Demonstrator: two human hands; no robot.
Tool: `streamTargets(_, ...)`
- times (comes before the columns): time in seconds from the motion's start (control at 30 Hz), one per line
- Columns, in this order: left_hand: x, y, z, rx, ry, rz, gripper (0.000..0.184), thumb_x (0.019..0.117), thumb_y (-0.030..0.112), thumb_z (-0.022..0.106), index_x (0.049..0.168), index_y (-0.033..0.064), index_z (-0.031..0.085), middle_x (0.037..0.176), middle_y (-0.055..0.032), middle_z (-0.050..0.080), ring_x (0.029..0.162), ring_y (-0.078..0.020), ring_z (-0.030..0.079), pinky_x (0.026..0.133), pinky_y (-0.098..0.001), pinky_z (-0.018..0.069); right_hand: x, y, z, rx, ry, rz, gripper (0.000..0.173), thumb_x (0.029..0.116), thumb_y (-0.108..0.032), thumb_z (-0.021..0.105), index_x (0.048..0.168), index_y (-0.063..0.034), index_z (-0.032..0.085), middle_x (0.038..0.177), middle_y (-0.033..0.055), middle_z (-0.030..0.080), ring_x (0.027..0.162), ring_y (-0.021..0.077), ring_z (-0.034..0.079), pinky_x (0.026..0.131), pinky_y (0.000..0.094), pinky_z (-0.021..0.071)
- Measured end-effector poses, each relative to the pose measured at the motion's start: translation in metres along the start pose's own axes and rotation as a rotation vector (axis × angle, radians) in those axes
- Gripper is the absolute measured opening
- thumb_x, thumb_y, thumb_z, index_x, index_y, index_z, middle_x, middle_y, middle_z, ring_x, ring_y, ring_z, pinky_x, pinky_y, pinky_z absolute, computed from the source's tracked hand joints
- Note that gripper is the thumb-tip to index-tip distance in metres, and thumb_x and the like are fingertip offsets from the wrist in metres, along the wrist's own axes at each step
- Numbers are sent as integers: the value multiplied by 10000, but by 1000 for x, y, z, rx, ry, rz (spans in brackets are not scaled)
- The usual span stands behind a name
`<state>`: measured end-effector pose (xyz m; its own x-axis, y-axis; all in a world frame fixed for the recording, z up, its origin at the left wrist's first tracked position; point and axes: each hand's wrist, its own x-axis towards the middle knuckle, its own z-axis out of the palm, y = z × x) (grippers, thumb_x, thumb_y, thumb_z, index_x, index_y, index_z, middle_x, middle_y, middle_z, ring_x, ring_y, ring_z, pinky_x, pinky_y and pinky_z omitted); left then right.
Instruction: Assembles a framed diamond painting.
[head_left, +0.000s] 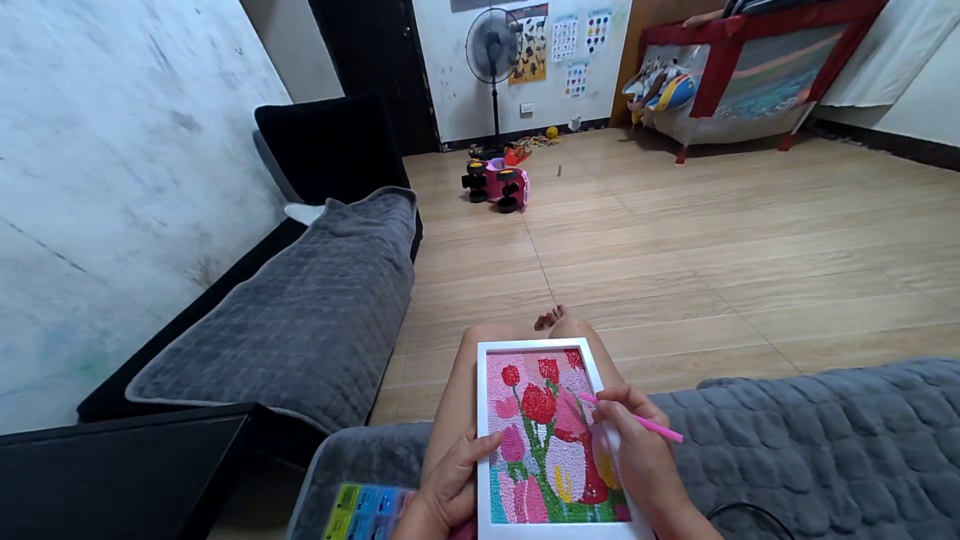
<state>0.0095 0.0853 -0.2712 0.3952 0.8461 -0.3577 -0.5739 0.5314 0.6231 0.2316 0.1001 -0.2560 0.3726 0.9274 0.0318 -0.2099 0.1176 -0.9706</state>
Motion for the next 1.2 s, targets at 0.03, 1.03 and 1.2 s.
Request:
streamTargets(0.03,0,0,0,-2,-2,0,286,887,97,663,1155,80,565,969,-120,769,888,-223,767,811,-393,640,0,0,0,-3,1,2,129,815,-13,543,775,-84,643,635,-57,608,553,12,565,520,157,457)
streamTargets(1.03,-13,-11,14,-84,29,-119,196,939,110,504,1104,106,609,972,-124,770,894,-223,765,809,-400,639,1,0,-2,5,9,10,127,824,-11,533,784,-84,629,658,-45,627,576,20,590,537,162,478)
streamTargets(1.2,-14,-11,9,-90,-31,-107,194,872,127,634,1064,113,653,963,-122,773,888,-219,766,811,-396,637,0,2,-4,49,6,-11,137,835,-10,520,806,-82,633,670,-45,643,584,23,601,544,163,490)
